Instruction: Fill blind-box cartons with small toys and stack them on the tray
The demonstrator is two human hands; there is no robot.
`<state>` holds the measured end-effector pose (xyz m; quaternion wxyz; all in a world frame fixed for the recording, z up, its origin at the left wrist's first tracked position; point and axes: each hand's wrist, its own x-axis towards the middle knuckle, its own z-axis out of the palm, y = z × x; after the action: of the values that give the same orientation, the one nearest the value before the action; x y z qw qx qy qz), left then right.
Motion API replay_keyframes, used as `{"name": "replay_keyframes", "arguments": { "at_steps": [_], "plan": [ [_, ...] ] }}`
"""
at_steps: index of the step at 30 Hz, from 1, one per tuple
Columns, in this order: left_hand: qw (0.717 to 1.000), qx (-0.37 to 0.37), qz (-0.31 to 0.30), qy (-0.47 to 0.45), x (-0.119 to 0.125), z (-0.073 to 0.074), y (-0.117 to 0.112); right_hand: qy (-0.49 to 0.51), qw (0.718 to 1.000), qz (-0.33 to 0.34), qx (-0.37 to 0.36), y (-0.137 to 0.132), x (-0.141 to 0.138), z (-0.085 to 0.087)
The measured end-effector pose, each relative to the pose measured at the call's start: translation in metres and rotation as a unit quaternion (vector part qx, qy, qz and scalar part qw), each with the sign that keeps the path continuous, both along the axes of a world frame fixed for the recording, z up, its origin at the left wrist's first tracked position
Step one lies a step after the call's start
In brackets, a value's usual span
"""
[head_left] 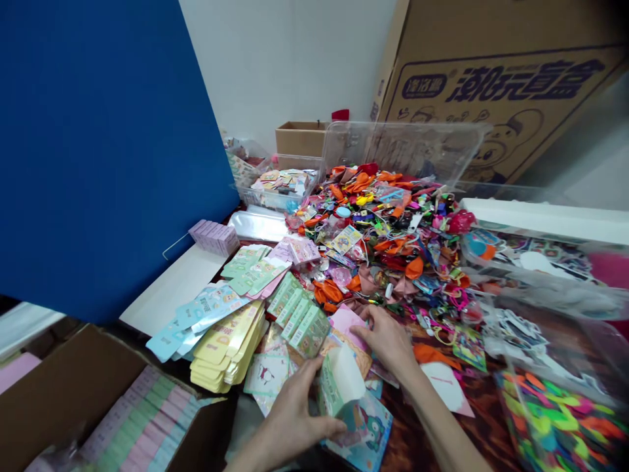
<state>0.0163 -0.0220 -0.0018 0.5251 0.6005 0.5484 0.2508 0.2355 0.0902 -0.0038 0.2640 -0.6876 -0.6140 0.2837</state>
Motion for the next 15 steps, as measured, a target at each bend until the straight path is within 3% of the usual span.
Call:
{"name": "replay_keyframes", "arguments": {
  "at_steps": [8,15],
  "plan": [
    [1.0,0.019,0.005,-0.025,0.001,-0.001,0.001,-0.055,0.995,0.082,-0.002,0.018,0.001,-0.001],
    [0.997,0.072,-0.002,-0.043,-0.001,-0.01,-0.002,-0.003,0.993,0.118,0.022,0.041,0.007,-0.002]
  ]
}}
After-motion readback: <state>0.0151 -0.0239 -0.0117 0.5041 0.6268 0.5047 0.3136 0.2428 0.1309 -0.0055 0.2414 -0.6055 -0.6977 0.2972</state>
